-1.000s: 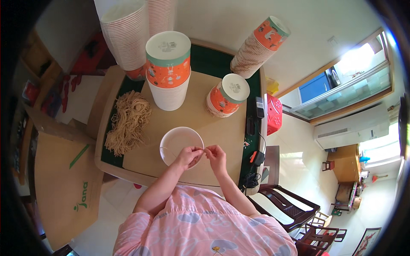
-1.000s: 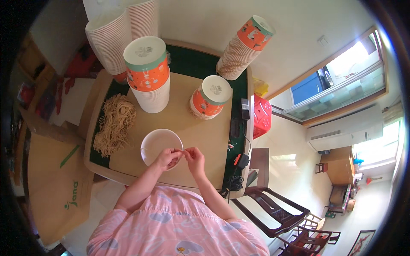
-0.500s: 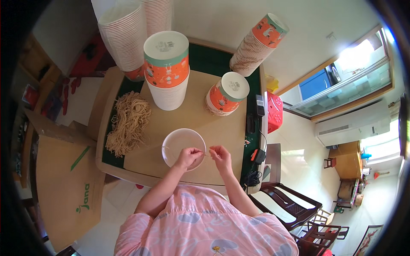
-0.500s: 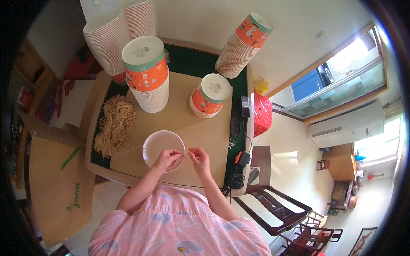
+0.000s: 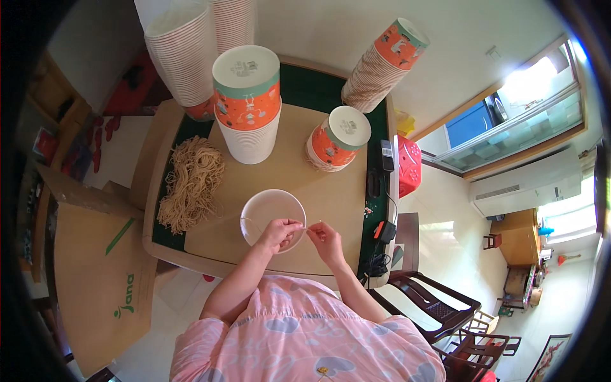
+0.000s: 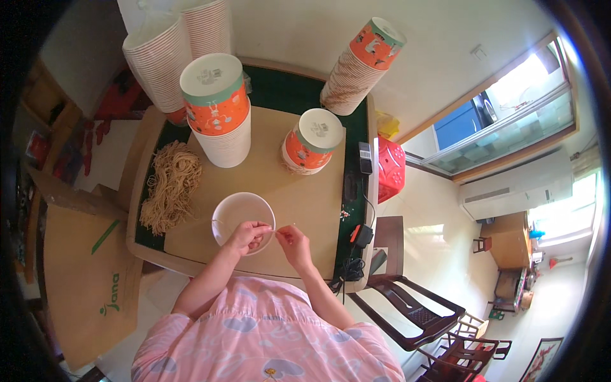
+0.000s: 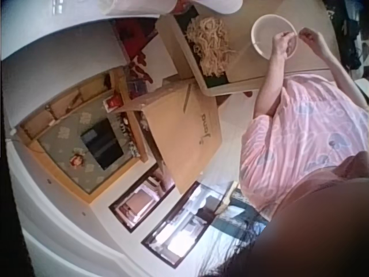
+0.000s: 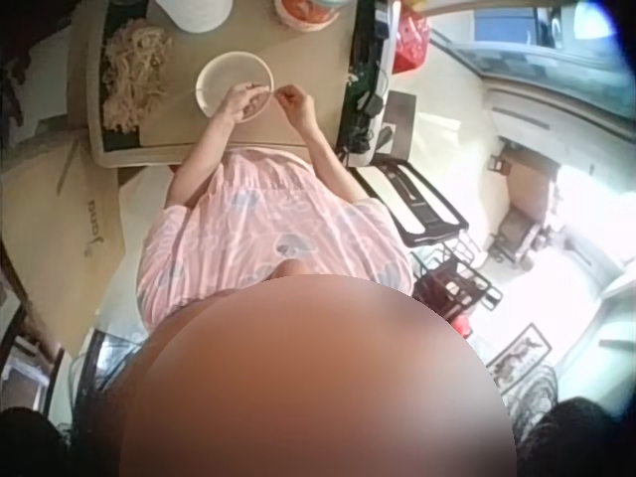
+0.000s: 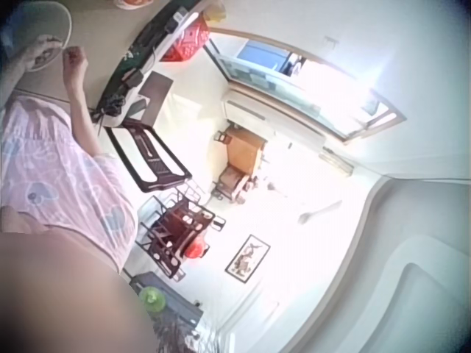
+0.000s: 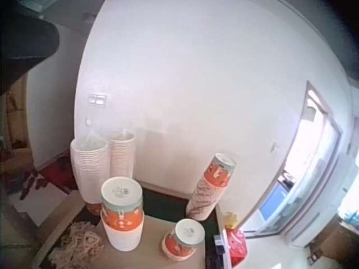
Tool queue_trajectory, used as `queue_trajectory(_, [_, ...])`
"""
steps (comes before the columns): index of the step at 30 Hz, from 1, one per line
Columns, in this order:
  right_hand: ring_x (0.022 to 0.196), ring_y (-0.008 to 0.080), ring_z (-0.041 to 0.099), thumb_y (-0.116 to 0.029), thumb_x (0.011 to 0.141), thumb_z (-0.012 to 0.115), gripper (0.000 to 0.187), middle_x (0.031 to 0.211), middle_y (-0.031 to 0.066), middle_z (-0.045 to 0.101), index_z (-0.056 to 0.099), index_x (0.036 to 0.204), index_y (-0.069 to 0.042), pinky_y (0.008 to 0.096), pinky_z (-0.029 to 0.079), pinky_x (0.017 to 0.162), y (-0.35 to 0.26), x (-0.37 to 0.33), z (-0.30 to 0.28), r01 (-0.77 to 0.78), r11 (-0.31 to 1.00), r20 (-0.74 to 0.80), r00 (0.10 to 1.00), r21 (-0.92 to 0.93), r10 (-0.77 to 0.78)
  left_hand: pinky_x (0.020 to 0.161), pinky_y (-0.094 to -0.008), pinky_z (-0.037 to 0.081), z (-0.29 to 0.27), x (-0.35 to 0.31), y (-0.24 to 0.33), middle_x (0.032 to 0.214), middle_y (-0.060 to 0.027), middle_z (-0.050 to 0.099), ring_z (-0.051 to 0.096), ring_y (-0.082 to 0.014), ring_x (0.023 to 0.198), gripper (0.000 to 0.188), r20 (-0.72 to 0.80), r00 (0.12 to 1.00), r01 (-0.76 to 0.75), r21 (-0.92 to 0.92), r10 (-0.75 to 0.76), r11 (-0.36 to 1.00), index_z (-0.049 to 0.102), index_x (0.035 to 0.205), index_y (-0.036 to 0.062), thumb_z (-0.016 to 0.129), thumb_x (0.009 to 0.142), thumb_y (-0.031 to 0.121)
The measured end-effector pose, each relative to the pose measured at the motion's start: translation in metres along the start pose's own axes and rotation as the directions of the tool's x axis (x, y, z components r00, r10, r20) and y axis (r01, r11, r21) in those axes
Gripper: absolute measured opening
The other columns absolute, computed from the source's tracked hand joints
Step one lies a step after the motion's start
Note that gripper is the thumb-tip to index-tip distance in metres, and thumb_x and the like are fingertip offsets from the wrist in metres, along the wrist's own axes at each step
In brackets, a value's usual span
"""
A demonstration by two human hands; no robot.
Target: Untie a large bundle of string and organize paper cups on a workstation.
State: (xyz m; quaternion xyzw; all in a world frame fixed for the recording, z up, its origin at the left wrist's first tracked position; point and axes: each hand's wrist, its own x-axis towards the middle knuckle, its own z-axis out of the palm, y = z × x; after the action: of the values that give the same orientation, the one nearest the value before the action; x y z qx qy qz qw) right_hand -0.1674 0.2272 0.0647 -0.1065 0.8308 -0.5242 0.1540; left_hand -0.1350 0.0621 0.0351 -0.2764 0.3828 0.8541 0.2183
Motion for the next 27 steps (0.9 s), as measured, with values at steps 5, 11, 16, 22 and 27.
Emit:
queue_trajectory(5, [0.065, 0.0102, 0.058, -0.008, 0.08, 0.065, 0.009, 0.071, 0.006, 0.063, 0.064, 0.085, 0.0, 0.0243, 0.047, 0.061, 0.005, -0.001, 0.001, -0.03, 0.999, 0.044, 0.999, -0.017, 0.031, 0.037, -0.0164, 0.02, 0.002, 0.0, 0.001, 0.058, 0.0073, 0.044, 0.03, -0.0007, 0.042, 0.007, -0.012, 1.0, 0.012, 0.014, -0.012, 1.0, 0.061, 0.09, 0.0053, 0.061, 0.084, 0.01])
queue_trajectory(11, [0.065, 0.0092, 0.058, -0.009, 0.081, 0.063, 0.011, 0.071, 0.006, 0.063, 0.064, 0.085, 0.001, 0.0237, 0.047, 0.06, 0.019, 0.004, -0.001, -0.103, 0.993, 0.057, 0.993, 0.061, 0.099, 0.039, -0.0185, 0.029, 0.009, 0.0, -0.007, 0.057, 0.0054, 0.048, 0.039, -0.0034, 0.044, 0.006, 0.096, 0.943, -0.334, 0.268, 0.32, 0.904, 0.062, 0.084, 0.0032, 0.063, 0.082, 0.009])
queue_trajectory(16, [0.066, 0.0089, 0.058, -0.009, 0.083, 0.062, 0.011, 0.072, 0.005, 0.064, 0.064, 0.086, 0.001, 0.0229, 0.047, 0.059, 0.021, 0.009, 0.001, -0.109, 0.986, 0.02, 0.994, 0.128, 0.107, 0.046, -0.0275, 0.039, 0.025, -0.019, 0.002, 0.053, -0.0013, 0.05, 0.047, -0.0082, 0.048, 0.009, 0.224, 0.755, -0.528, 0.766, 0.617, 0.367, 0.063, 0.077, 0.0047, 0.068, 0.075, 0.012])
queue_trajectory(22, [0.067, 0.0085, 0.057, -0.01, 0.084, 0.062, 0.012, 0.073, 0.0037, 0.064, 0.064, 0.088, 0.001, 0.0221, 0.046, 0.059, 0.022, 0.012, 0.006, -0.116, 0.972, 0.057, 0.993, 0.205, 0.106, 0.046, -0.0258, 0.038, 0.018, -0.015, -0.004, 0.052, -0.0032, 0.051, 0.048, -0.0085, 0.047, 0.007, 0.27, 0.659, -0.56, 0.799, 0.702, 0.219, 0.064, 0.077, 0.0053, 0.067, 0.075, 0.011])
queue_trajectory(27, [0.072, 0.0075, 0.055, -0.008, 0.084, 0.061, 0.013, 0.082, 0.0026, 0.064, 0.065, 0.094, 0.0, 0.0204, 0.044, 0.064, 0.023, 0.009, 0.0, -0.161, 0.926, 0.24, 0.968, 0.341, 0.08, 0.049, -0.0231, 0.039, 0.012, -0.013, -0.008, 0.056, 0.001, 0.055, 0.047, -0.004, 0.053, 0.01, 0.105, 0.79, -0.464, 0.746, 0.604, 0.477, 0.064, 0.078, 0.0011, 0.066, 0.077, 0.011])
